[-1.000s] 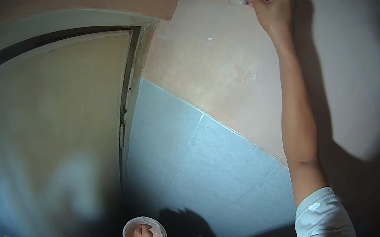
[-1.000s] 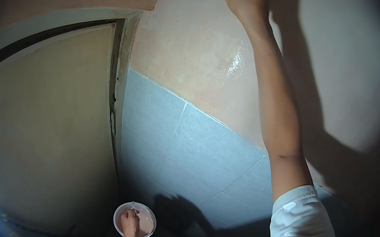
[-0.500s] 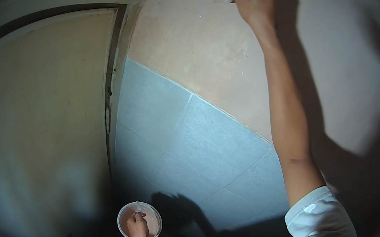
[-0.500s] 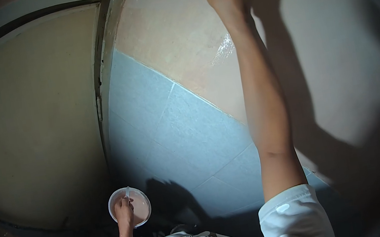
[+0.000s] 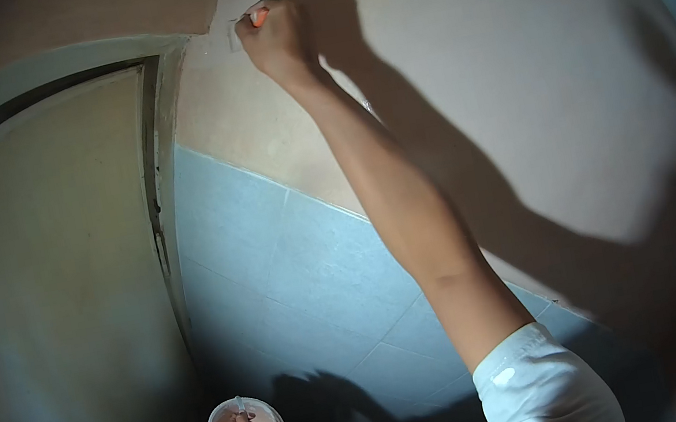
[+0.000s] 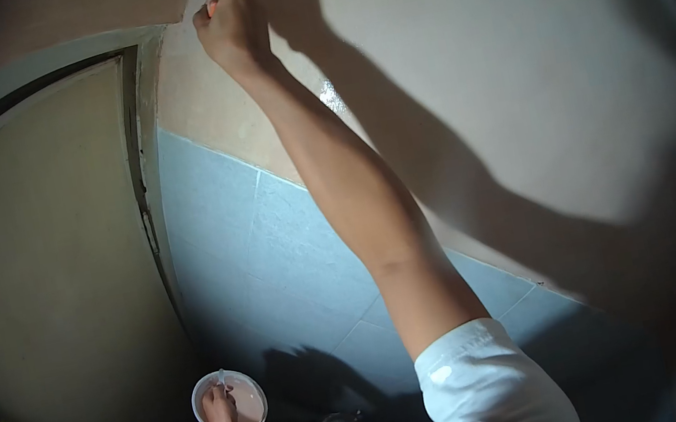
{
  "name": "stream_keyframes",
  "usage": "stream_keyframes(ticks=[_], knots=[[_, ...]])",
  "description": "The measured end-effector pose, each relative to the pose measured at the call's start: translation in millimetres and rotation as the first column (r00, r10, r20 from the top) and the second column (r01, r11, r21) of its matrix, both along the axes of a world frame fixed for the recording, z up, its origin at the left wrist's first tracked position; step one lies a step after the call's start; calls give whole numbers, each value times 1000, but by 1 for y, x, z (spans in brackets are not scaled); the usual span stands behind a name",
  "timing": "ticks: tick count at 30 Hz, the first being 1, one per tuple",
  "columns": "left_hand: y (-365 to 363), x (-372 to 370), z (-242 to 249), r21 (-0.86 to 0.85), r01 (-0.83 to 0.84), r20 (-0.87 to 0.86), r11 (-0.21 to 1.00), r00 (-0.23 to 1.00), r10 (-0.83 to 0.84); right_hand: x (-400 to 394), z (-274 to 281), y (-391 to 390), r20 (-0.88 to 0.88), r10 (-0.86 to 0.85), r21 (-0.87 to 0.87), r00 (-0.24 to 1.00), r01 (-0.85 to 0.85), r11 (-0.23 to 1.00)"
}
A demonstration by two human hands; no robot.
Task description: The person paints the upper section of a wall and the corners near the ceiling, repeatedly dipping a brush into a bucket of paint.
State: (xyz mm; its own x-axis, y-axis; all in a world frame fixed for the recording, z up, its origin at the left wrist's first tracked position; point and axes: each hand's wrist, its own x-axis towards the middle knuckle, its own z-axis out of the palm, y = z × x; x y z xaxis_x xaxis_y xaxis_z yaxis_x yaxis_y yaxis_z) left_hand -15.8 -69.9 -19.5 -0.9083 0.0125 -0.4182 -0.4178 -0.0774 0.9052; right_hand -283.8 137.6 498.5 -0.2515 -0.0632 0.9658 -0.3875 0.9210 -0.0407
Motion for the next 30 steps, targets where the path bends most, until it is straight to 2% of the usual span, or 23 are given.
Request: stream_keyframes(ticks=[1,3,4,5,6,8,11,12,15,17,18,19,20,21,22,23,25,27,29,30], knots=[[12,0,-9,-7,-24,-17,1000,1000,24,24,12,12,32,-45,74,998,43,996],[12,0,-17,-31,-43,-29,999,999,42,67,52,41,141,-252,208,957,220,953],[11,1,-10,-3,-31,-24,1000,999,31,88,81,54,213,-246,217,946,200,955],[12,-1,-9,-24,-19,-9,1000,1000,19,106,112,61,174,-330,301,928,269,915],[12,-3,-9,-49,-1,5,999,1000,1,130,135,44,-19,-546,394,838,508,766],[11,-3,-4,-85,42,20,995,999,-40,153,177,24,18,-450,439,893,397,806],[11,-2,3,-95,81,6,992,997,-81,145,232,34,-397,-433,639,809,583,502],[10,-1,1,-90,89,-4,992,996,-89,145,240,38,-384,-487,646,785,605,465],[13,-1,6,-78,91,-2,993,996,-92,136,230,73,-435,-327,753,839,538,379],[15,3,14,-54,98,8,994,995,-98,144,176,64,-232,-509,773,829,475,421],[17,4,20,-32,101,8,994,995,-101,136,144,76,-321,-427,847,845,459,270],[19,6,22,-13,102,8,995,995,-102,154,101,57,-85,-582,907,809,305,292],[20,7,17,-24,106,-9,994,994,-106,162,63,48,74,-601,932,796,159,325],[21,7,10,-37,112,-27,993,993,-114,167,29,44,92,-575,952,813,97,289],[21,7,9,-55,118,-42,992,992,-120,166,1,49,96,-465,956,880,49,290],[23,8,10,-64,126,-45,990,991,-129,171,-11,45,231,-429,923,874,-57,380],[23,9,13,-89,135,-46,987,989,-140,174,-9,38,393,-505,842,768,-78,534],[26,12,14,-109,137,-64,985,987,-145,163,30,53,482,-287,680,828,-147,718],[31,13,5,-120,149,-88,982,983,-160,168,99,54,313,-413,716,855,74,694],[34,13,-9,-132,155,-97,979,981,-168,164,132,60,272,-480,645,834,212,734]])
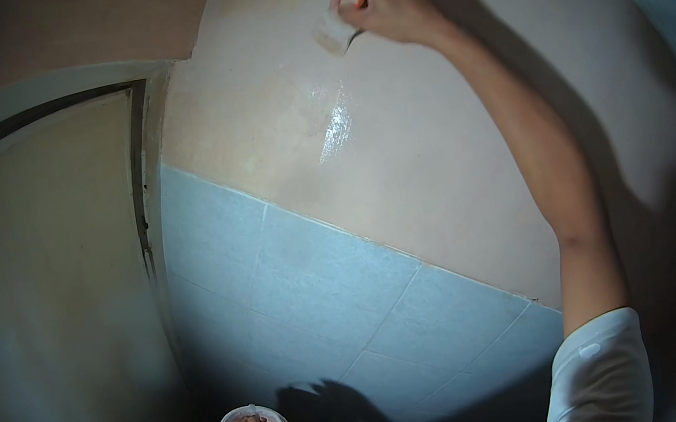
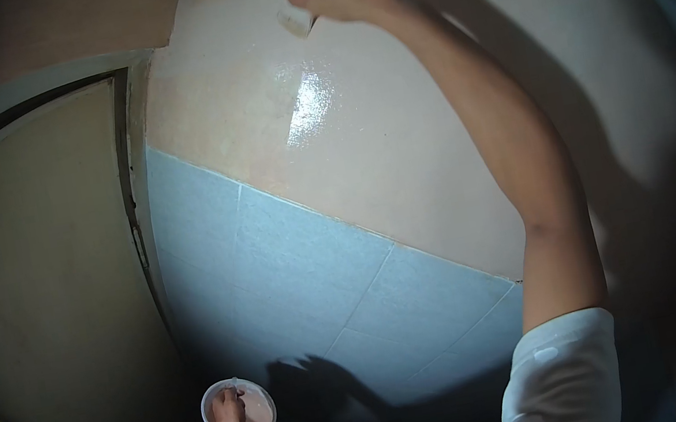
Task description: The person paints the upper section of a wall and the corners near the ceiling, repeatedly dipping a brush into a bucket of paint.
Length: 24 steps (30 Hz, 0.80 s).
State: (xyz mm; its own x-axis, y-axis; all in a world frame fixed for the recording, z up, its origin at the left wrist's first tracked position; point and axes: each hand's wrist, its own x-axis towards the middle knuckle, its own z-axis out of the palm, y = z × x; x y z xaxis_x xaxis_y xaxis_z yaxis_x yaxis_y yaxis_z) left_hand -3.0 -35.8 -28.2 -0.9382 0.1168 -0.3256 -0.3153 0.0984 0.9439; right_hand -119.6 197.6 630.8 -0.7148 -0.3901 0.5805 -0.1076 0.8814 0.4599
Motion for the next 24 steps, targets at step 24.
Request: stream_keyframes(ticks=[24], knots=[[11,-11,-39,111,-36,119,993,993,23,2,126,-2,-212,78,151,974,-46,987]])
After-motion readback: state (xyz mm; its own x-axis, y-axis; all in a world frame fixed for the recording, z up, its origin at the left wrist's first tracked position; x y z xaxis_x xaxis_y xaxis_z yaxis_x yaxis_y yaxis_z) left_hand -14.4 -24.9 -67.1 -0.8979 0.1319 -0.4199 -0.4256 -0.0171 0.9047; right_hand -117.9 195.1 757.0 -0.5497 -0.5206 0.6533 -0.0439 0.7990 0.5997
